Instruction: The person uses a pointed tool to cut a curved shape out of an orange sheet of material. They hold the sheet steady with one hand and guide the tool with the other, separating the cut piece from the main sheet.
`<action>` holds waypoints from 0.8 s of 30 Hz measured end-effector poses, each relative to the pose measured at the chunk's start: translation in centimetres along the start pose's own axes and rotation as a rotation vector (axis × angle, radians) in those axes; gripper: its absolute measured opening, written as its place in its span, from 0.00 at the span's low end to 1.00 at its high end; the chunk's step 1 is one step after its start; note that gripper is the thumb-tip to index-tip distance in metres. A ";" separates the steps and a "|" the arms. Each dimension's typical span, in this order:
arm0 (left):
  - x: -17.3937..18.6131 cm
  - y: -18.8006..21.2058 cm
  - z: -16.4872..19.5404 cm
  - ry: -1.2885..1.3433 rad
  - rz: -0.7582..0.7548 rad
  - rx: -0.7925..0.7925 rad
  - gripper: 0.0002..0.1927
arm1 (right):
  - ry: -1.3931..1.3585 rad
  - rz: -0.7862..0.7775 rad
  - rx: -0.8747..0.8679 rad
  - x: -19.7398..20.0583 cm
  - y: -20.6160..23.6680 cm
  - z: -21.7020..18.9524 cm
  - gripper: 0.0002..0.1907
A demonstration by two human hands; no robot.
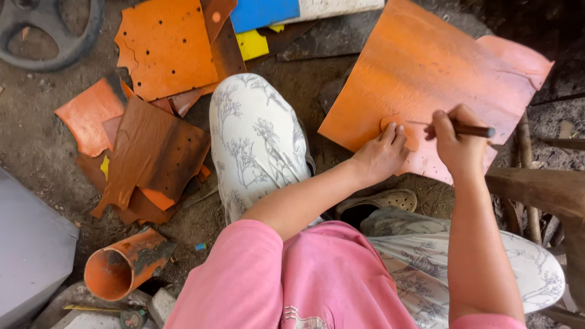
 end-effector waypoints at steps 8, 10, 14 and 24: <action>-1.7 0.0 0.0 -0.035 0.056 -0.006 0.16 | 0.262 0.054 0.208 -4.9 -0.2 -2.1 0.14; -2.1 0.0 0.1 -0.021 0.093 0.008 0.19 | 0.330 0.091 0.256 -5.1 -0.1 -2.4 0.15; -2.7 0.2 0.5 -0.063 0.170 0.018 0.22 | 0.390 0.094 0.318 -5.3 0.5 -2.6 0.17; -3.0 0.5 0.6 0.072 0.203 0.062 0.21 | 0.469 0.087 0.395 -5.9 1.4 -3.0 0.19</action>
Point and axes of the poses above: each hand's wrist, its own y-axis away from the middle knuckle, its own x-axis out of the back of the hand, z = x × y, the point moved 2 cm from there along -y, towards the middle knuckle, and after that the axes turned 13 degrees about -x, right-handed, at the moved point
